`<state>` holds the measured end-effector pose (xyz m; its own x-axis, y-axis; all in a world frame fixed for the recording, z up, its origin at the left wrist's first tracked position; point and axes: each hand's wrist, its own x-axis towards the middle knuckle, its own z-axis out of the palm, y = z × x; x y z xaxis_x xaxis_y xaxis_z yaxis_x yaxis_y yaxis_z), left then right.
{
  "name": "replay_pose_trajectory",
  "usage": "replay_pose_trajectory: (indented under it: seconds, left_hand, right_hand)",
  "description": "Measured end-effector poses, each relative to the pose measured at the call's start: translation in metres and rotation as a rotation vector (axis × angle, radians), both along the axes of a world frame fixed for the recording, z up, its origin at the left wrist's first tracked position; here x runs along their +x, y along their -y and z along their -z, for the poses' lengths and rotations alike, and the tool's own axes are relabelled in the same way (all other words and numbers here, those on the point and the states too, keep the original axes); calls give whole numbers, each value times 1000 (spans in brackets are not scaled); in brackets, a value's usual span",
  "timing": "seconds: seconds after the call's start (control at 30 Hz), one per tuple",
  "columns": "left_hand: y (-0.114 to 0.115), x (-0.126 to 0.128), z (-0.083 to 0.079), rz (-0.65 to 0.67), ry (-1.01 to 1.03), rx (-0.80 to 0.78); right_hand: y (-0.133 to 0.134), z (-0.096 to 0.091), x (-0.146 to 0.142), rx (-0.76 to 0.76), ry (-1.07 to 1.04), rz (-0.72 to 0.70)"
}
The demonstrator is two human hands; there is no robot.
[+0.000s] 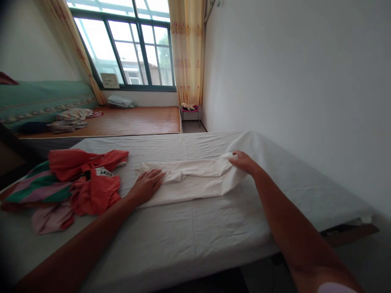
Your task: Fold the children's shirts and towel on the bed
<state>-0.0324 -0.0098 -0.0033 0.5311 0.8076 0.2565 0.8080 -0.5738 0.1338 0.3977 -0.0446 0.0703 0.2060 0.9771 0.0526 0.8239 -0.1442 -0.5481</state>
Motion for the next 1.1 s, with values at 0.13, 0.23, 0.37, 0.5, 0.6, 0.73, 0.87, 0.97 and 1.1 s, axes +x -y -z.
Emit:
replay_pose_trajectory:
  seconds: [0.13, 0.23, 0.37, 0.5, 0.6, 0.73, 0.87, 0.97, 1.1]
  left_hand:
    - [1, -1, -2, 0, 0, 1]
    - [1, -2, -2, 0, 0, -10]
    - [0, -4, -1, 14, -2, -27]
    - [-1, -7, 0, 30, 1, -46]
    - [-1, -9, 0, 39, 13, -59]
    - [0, -8, 0, 33, 21, -76]
    - [0, -8, 1, 36, 34, -68]
    - [1, -9, -1, 37, 42, -74]
    - [1, -14, -6, 52, 86, -95]
  right_hand:
    - [-15, -28, -52, -61, -97, -183]
    - [-24, -27, -96, -98, 74, -330]
    - [-28, -13, -139, -141, 103, -509]
    - [-29, -7, -146, -191, -330, -524]
    - [-31, 4, -142, -9, -330, -438]
    - [-31, 43, -153, 77, 124, -497]
    - [-34, 67, -168, 74, 260, -455]
    - [-40, 59, -154, 119, 158, -465]
    - [-36, 45, -107, 180, 220, -178]
